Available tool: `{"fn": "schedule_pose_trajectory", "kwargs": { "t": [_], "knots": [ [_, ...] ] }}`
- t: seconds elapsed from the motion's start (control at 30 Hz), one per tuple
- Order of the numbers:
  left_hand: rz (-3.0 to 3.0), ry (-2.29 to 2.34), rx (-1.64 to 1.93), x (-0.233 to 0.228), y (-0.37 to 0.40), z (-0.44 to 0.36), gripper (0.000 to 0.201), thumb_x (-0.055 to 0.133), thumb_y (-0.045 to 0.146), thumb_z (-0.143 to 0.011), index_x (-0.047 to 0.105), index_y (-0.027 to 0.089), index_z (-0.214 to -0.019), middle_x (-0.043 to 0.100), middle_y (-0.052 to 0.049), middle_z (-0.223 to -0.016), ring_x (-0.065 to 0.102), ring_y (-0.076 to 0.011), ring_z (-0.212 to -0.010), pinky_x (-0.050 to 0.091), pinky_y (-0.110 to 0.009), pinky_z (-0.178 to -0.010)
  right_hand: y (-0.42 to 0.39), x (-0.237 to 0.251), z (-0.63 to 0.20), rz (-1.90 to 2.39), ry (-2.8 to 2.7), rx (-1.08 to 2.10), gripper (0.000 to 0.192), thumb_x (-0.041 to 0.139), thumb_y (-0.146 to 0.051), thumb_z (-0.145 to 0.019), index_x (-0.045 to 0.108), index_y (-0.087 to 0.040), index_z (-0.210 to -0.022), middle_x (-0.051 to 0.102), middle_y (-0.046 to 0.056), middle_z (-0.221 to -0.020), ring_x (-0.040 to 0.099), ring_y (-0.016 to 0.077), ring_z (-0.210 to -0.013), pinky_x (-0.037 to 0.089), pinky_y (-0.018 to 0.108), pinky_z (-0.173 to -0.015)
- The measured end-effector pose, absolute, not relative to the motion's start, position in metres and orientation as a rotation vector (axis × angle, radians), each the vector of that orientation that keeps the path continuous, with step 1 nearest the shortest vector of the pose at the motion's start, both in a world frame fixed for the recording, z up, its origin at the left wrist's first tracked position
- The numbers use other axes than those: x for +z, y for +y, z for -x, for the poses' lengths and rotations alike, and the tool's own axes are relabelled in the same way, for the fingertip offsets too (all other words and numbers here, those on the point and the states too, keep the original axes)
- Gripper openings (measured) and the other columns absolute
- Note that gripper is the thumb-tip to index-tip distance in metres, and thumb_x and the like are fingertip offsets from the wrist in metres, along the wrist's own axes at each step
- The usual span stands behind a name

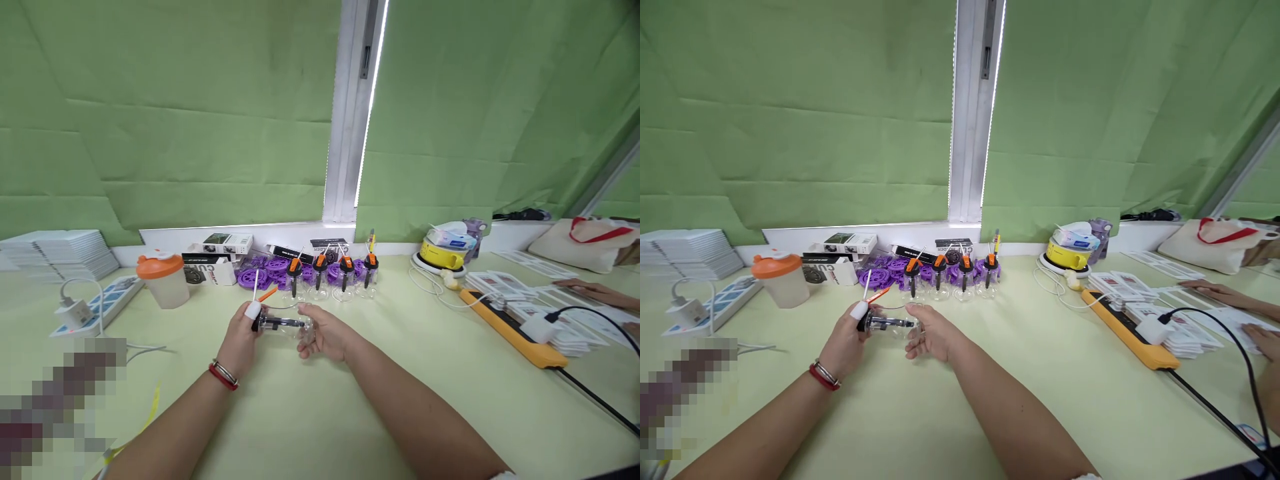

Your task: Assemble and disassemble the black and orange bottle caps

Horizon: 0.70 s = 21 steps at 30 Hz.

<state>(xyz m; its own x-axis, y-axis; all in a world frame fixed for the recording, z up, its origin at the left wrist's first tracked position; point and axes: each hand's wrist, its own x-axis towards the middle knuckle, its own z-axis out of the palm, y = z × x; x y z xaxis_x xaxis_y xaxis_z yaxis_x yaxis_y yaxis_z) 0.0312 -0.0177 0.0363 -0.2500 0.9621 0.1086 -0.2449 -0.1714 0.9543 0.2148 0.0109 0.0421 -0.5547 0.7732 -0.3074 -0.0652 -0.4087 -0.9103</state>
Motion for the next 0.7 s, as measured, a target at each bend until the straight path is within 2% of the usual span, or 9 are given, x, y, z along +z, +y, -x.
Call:
{"fn": "schedule_pose_trajectory", "kwargs": {
  "t": [0.07,0.17,0.3,0.33,0.4,0.5,0.53,0.63,0.7],
  "knots": [
    [-1.117,1.282,1.567,0.038,-0.021,-0.030,0.028,0.055,0.040,-0.083,0.055,0.018,-0.066,0.051,0.003,-0.052,0.045,-0.0098,-0.044,0.036,-0.019,-0.041,0.010,0.043,-0.216,1.045,-1.321,1.938,0.051,0.056,-0.062,-0.074,0.042,-0.026,-0.108,0.053,-0.003,-0.072,0.057,0.0134,-0.051,0.047,0.027,-0.048],
    [-1.055,1.403,1.530,0.040,-0.019,-0.027,0.032,0.055,0.038,-0.082,0.044,0.020,-0.057,0.039,0.005,-0.046,0.034,-0.0084,-0.037,0.024,-0.021,-0.034,0.007,0.049,-0.222,0.998,-1.590,1.620,0.059,0.067,-0.055,-0.070,0.043,-0.029,-0.117,0.054,0.001,-0.088,0.055,0.0127,-0.060,0.044,0.025,-0.051],
    [-0.924,1.421,1.513,0.040,-0.013,-0.024,0.032,0.056,0.036,-0.079,0.039,0.022,-0.056,0.036,0.006,-0.047,0.031,-0.0079,-0.037,0.022,-0.020,-0.032,0.006,0.058,-0.229,0.746,-2.001,1.029,0.077,0.083,-0.034,-0.054,0.049,-0.033,-0.122,0.044,0.006,-0.127,0.050,0.0214,-0.103,0.045,0.035,-0.084],
    [-0.938,1.415,1.517,0.040,-0.013,-0.024,0.032,0.056,0.037,-0.078,0.039,0.022,-0.056,0.037,0.006,-0.048,0.032,-0.0078,-0.037,0.023,-0.020,-0.032,0.007,0.058,-0.230,0.721,-2.010,1.005,0.080,0.083,-0.034,-0.053,0.047,-0.033,-0.124,0.041,0.006,-0.131,0.046,0.0233,-0.111,0.044,0.036,-0.088],
    [-1.012,1.432,1.519,0.039,-0.013,-0.024,0.033,0.054,0.040,-0.080,0.040,0.022,-0.056,0.038,0.005,-0.048,0.034,-0.0080,-0.036,0.025,-0.020,-0.031,0.013,0.055,-0.230,0.794,-1.889,1.185,0.079,0.077,-0.045,-0.061,0.040,-0.032,-0.130,0.041,0.008,-0.131,0.047,0.0240,-0.111,0.048,0.035,-0.082],
    [-1.139,1.482,1.506,0.038,-0.016,-0.025,0.036,0.051,0.043,-0.082,0.042,0.021,-0.056,0.039,0.004,-0.047,0.038,-0.0089,-0.035,0.029,-0.021,-0.031,0.018,0.051,-0.231,1.020,-1.668,1.612,0.065,0.053,-0.063,-0.076,0.042,-0.025,-0.127,0.051,0.010,-0.110,0.060,0.0202,-0.082,0.051,0.029,-0.057],
    [-1.154,1.492,1.504,0.037,-0.016,-0.025,0.036,0.051,0.044,-0.082,0.043,0.021,-0.056,0.039,0.004,-0.046,0.038,-0.0091,-0.035,0.029,-0.021,-0.031,0.018,0.051,-0.232,1.037,-1.686,1.642,0.062,0.054,-0.063,-0.076,0.045,-0.024,-0.123,0.053,0.010,-0.106,0.061,0.0190,-0.077,0.050,0.029,-0.055],
    [-1.146,1.480,1.525,0.034,-0.015,-0.025,0.036,0.051,0.045,-0.082,0.044,0.020,-0.056,0.040,0.004,-0.048,0.040,-0.0093,-0.036,0.031,-0.021,-0.031,0.015,0.057,-0.236,0.849,-1.921,1.290,0.068,0.078,-0.043,-0.060,0.051,-0.028,-0.120,0.049,0.008,-0.122,0.056,0.0220,-0.100,0.050,0.032,-0.076],
    [-1.163,1.451,1.547,0.033,-0.015,-0.024,0.036,0.050,0.046,-0.082,0.046,0.020,-0.058,0.042,0.003,-0.048,0.041,-0.0095,-0.037,0.033,-0.021,-0.033,0.014,0.059,-0.236,0.745,-1.934,1.098,0.077,0.081,-0.038,-0.057,0.047,-0.031,-0.126,0.041,0.006,-0.135,0.045,0.0233,-0.117,0.044,0.034,-0.090]
  ]
}}
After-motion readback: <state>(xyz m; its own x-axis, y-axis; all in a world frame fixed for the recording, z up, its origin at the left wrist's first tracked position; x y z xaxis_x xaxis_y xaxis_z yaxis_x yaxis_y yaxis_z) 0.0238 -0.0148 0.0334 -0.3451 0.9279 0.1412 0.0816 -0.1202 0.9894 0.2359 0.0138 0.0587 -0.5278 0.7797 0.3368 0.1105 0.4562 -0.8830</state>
